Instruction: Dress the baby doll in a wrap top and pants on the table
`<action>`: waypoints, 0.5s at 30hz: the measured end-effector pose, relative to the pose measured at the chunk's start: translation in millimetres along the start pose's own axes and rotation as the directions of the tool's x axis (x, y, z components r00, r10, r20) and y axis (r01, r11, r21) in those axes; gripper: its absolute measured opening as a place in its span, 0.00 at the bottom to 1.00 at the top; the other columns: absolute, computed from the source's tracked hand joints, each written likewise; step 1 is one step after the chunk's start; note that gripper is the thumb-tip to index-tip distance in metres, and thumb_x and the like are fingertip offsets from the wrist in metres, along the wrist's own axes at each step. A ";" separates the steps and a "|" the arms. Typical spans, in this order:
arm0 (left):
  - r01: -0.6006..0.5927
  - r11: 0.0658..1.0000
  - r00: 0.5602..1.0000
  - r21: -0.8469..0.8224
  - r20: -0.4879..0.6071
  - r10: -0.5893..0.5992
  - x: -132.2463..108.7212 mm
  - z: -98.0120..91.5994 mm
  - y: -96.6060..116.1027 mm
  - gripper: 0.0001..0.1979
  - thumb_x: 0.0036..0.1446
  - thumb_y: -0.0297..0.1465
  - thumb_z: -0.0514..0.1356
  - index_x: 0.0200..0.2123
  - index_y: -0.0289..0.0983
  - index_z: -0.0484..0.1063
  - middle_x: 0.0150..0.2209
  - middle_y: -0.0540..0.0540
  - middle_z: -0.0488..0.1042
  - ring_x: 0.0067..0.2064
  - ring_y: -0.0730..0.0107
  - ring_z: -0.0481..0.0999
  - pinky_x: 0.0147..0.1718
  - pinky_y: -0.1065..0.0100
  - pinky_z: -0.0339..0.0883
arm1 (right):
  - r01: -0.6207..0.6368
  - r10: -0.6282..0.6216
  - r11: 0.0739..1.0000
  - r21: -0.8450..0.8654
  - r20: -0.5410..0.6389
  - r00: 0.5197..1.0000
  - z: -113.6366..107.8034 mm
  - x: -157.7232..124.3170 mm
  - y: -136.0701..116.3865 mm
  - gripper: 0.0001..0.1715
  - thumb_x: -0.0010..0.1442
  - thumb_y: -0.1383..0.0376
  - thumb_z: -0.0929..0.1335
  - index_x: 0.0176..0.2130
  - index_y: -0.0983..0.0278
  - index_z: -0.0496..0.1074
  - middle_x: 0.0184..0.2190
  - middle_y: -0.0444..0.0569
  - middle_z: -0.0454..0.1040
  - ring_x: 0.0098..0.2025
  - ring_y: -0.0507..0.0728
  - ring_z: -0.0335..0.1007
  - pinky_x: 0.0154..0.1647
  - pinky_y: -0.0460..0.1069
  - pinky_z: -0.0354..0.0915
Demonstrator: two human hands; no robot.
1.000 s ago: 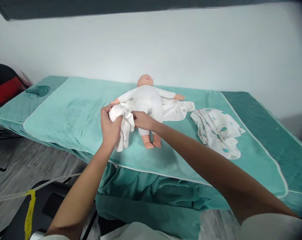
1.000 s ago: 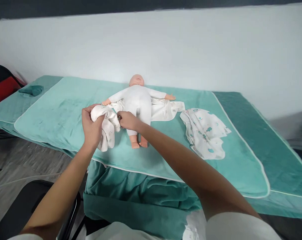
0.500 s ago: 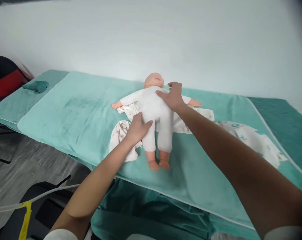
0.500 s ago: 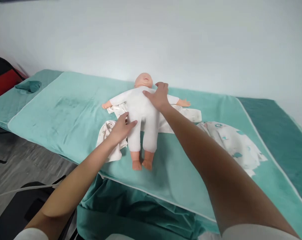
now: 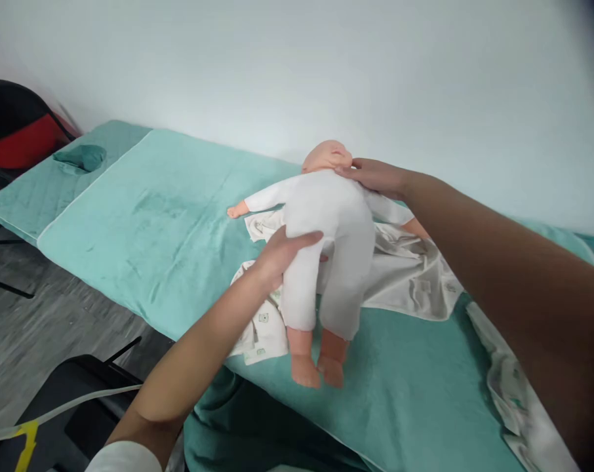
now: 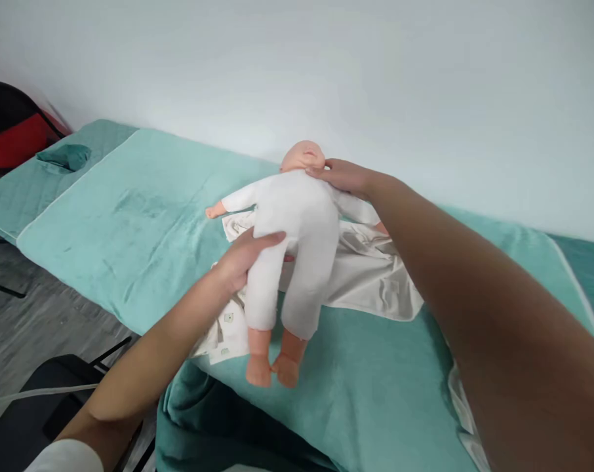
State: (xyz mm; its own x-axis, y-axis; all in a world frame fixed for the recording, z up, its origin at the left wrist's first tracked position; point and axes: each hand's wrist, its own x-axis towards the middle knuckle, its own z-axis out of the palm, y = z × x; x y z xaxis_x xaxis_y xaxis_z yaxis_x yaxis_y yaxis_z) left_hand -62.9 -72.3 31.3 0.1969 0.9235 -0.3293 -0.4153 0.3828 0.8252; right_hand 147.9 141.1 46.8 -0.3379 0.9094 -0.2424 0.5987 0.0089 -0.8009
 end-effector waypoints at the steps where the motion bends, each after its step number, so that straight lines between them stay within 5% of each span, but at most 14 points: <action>1: -0.006 1.000 1.000 0.018 -0.006 0.006 2.7 -12.1 11.5 0.25 0.51 0.41 0.74 0.51 0.41 0.77 0.51 0.39 0.84 0.48 0.49 0.86 0.45 0.51 0.82 | 0.001 -0.002 1.000 0.031 0.029 1.000 4.3 8.0 -10.7 0.37 0.65 0.41 0.71 0.61 0.62 0.71 0.63 0.65 0.74 0.57 0.64 0.77 0.56 0.59 0.74; 6: -0.044 0.962 0.998 0.269 -0.031 0.055 18.3 -96.9 60.7 0.28 0.53 0.49 0.72 0.50 0.37 0.79 0.45 0.35 0.85 0.50 0.42 0.85 0.50 0.44 0.81 | 0.133 -0.133 0.990 0.050 -0.014 0.991 51.9 63.7 -59.7 0.41 0.61 0.39 0.73 0.63 0.60 0.69 0.66 0.59 0.72 0.61 0.68 0.75 0.63 0.66 0.72; 10: -0.087 0.902 0.990 0.423 -0.065 0.125 30.6 -167.4 82.8 0.28 0.60 0.51 0.68 0.49 0.33 0.78 0.40 0.37 0.86 0.46 0.45 0.86 0.52 0.36 0.78 | 0.183 -0.182 0.983 0.008 -0.069 0.981 96.9 102.9 -84.7 0.44 0.60 0.41 0.74 0.65 0.60 0.66 0.68 0.60 0.69 0.65 0.71 0.71 0.67 0.69 0.67; 15: -0.300 0.778 0.912 0.552 -0.075 0.404 42.2 -227.5 93.4 0.28 0.63 0.55 0.64 0.43 0.34 0.79 0.35 0.42 0.85 0.49 0.56 0.83 0.63 0.44 0.73 | 0.210 -0.207 0.976 0.052 -0.047 0.977 133.7 116.2 -107.8 0.44 0.63 0.46 0.73 0.68 0.61 0.61 0.69 0.60 0.68 0.66 0.68 0.69 0.69 0.65 0.65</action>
State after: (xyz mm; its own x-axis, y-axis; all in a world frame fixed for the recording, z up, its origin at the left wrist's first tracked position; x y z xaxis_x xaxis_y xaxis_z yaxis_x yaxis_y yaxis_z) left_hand -295.5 8.3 -9.9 -0.0550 0.9985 -0.0010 0.1084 0.0070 0.9941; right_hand -53.0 190.3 31.8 -0.4204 0.9062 -0.0453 0.4763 0.1779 -0.8611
